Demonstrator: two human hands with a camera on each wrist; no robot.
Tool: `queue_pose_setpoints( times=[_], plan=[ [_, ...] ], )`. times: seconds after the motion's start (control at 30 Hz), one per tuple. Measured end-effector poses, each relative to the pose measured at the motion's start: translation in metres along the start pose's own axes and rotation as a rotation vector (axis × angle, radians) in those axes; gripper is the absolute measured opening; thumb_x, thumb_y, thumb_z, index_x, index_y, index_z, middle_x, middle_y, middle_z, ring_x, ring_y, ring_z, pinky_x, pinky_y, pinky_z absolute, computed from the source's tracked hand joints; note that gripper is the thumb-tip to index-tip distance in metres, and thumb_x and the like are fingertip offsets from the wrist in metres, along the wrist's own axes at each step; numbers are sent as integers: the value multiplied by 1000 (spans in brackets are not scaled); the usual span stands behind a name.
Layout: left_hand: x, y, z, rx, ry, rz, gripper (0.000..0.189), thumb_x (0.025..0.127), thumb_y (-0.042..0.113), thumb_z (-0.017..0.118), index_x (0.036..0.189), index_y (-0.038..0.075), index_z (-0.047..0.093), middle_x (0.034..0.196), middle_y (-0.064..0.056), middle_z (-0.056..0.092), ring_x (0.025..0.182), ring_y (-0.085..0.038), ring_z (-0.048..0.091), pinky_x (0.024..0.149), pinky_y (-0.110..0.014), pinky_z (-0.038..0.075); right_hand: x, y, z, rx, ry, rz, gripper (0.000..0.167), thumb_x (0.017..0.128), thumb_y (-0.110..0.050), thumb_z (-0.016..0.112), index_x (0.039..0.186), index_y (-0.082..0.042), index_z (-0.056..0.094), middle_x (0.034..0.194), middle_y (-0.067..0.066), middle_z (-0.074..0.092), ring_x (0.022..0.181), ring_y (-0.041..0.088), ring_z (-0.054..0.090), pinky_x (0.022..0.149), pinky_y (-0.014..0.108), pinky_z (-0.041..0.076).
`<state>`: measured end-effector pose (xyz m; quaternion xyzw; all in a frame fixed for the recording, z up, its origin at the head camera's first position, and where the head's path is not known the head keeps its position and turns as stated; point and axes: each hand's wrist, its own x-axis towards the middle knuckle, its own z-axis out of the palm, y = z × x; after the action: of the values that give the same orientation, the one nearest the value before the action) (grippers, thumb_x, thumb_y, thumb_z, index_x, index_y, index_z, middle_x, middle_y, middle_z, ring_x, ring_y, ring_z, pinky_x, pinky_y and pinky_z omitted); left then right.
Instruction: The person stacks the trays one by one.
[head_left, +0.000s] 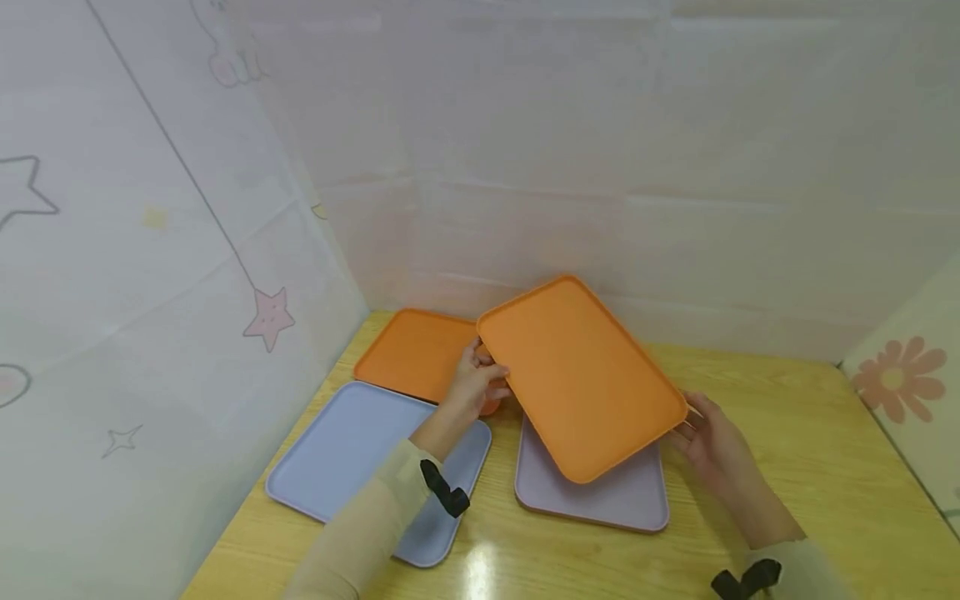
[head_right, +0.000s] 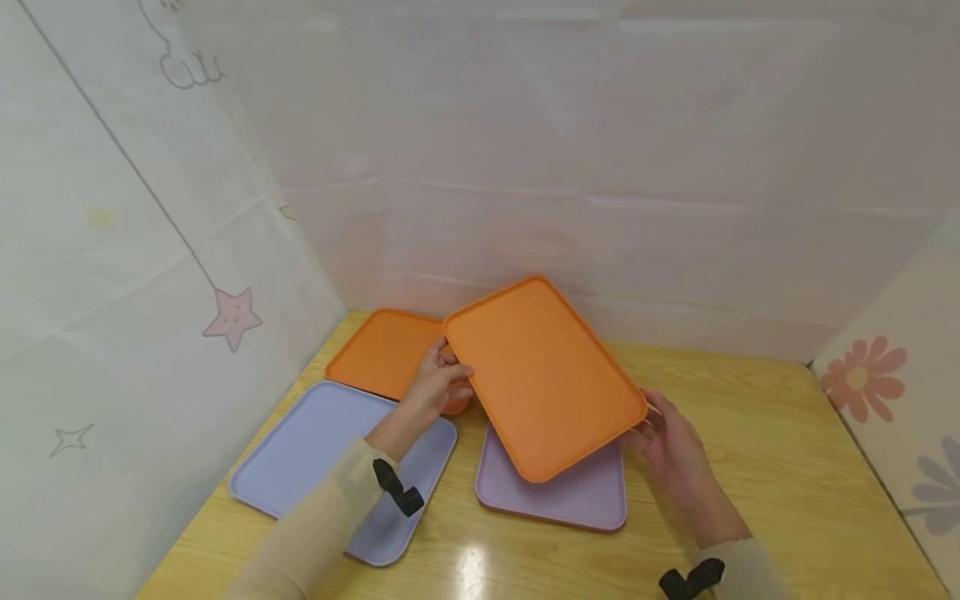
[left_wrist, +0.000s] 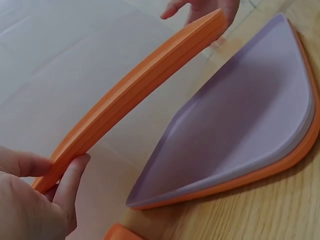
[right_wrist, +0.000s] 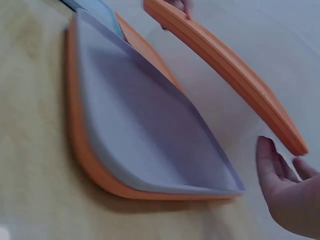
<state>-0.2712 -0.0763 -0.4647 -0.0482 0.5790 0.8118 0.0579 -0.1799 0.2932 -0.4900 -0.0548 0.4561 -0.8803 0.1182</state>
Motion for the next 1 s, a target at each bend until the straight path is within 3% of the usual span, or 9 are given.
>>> queue_pose_setpoints(
  times=[0.1,0.23,0.33,0.43,0.67,1.0],
  plan=[
    [2,1,-7,55,-49,-23,81,87,-14,63,156,14,33,101,-8,50,77,-18,64,62,-42,62,10,-11,-7,-126,-32,79,34,112,-28,33,135,-16,55,123,-3,64,109,12,63,90,29,55],
    [4,0,-14,112,-102,-73,82,87,-13,63,158,15,33,105,-9,54,81,-19,66,63,-40,62,24,-21,-8,-385,-55,195,49,112,-27,36,157,-11,29,127,-11,63,116,7,61,93,30,55],
    [3,0,-16,135,-141,-108,85,88,-13,63,160,15,30,110,-10,55,84,-20,66,63,-38,62,31,-25,-5,-516,-94,232,63,111,-30,38,162,-3,11,132,-12,60,119,8,61,97,32,54],
    [3,0,-17,171,-187,-134,85,89,-12,64,161,15,27,112,-11,54,88,-20,65,65,-38,62,36,-27,-2,-589,-126,241,65,111,-30,41,162,-3,12,134,-10,59,119,12,62,96,37,55],
    [4,1,-20,201,-230,-165,85,90,-9,65,161,16,27,116,-11,52,93,-21,62,68,-40,61,38,-24,3,-663,-118,258,68,108,-23,51,162,-5,14,126,-2,65,111,20,67,92,46,57],
    [4,2,-25,205,-261,-177,78,91,-7,65,158,14,33,123,-11,54,96,-21,63,74,-41,61,30,-10,5,-621,-137,291,76,104,-16,56,162,-3,9,121,5,69,106,25,69,91,50,57]
  ],
)
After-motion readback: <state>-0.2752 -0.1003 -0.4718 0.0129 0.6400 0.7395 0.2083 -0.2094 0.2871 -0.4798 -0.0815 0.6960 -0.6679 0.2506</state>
